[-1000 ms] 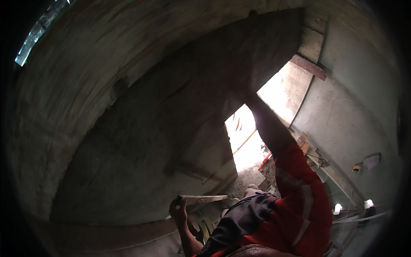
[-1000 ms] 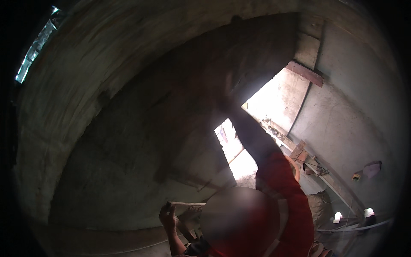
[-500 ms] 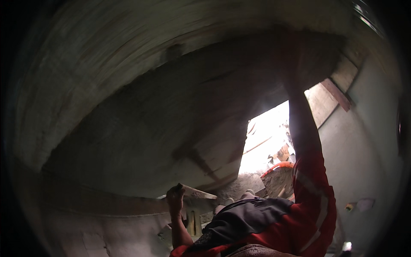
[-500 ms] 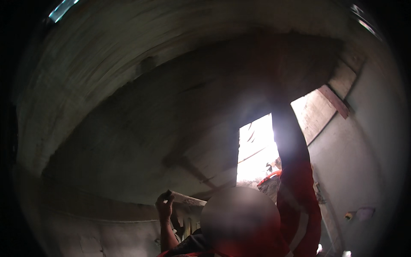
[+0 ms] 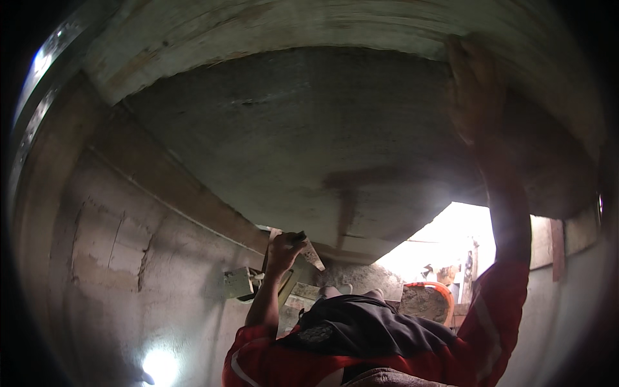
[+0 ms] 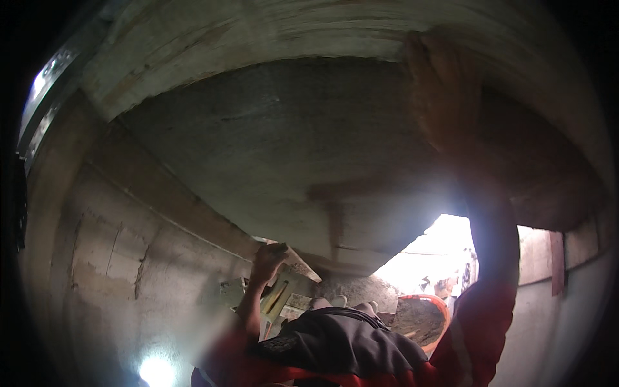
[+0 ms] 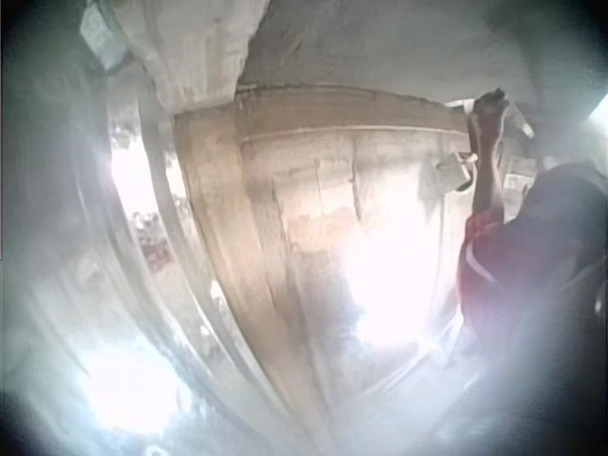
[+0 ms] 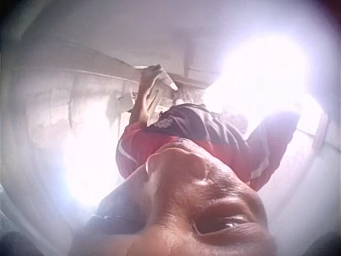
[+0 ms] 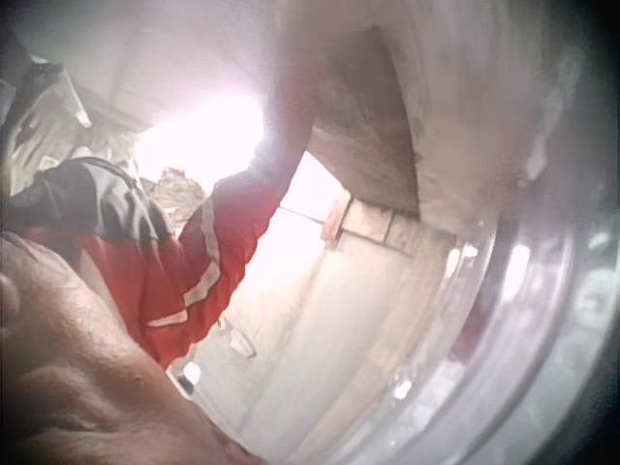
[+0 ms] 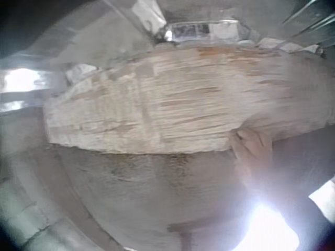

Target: The person scoops wet plaster from a head pan using a trowel and applies it to the ceiling. They spread and smooth the plaster with the trowel, repeatedly reaching upward to cover the surface.

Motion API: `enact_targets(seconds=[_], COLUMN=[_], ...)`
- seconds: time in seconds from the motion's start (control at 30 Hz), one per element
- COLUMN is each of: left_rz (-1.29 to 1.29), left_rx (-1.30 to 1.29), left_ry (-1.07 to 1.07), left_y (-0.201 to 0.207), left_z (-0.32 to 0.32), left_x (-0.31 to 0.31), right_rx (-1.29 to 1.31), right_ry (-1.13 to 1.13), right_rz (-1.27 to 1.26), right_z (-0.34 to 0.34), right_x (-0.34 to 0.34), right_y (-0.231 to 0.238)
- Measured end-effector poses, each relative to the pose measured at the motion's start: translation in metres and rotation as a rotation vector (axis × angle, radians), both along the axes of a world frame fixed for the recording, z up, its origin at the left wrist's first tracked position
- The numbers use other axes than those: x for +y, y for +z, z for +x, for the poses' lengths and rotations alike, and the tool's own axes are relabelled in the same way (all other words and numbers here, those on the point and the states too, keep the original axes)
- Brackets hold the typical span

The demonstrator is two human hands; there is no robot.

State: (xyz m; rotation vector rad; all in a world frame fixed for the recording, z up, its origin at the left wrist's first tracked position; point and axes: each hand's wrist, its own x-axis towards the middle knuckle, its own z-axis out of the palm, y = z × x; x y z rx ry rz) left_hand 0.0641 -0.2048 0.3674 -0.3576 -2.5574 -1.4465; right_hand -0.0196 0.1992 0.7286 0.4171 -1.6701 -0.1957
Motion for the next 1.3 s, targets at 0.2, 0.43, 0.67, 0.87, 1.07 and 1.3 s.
enact_targets(seconds=[0.2,0.43,0.67,0.87,1.07,1.3], left_rz=[-0.045,0.026,-0.123,-0.176,-0.123,-0.160], left_rx=[-0.109,-0.054,0.236,-0.127,-0.065,-0.076], left_ry=[-0.050,0.007,-0.142,-0.204,-0.512,-0.728], left_y=[0.034,0.044,0.034,0.040,0.029,0.080], left_z=[0.001,0.012,-0.001,0.000,-0.027,-0.015], left_x=[0.007,0.003,0.005,0.040,0.058,0.087], right_rx=[-0.090,-0.173,-0.530,-1.413,-1.550,-1.472], right_ry=[0.037,0.022,0.012,0.284,0.261,0.255], right_rz=[0.084,-0.002,0.212,-0.629,-0.866,-1.154], right_z=[0.005,0.001,0.041,0.068,0.143,0.166], right_x=[-0.008,-0.011,-0.045,-0.069,-0.142,-0.171], right_y=[0.002,-0.011,-0.112,-0.368,-0.448,-0.418])
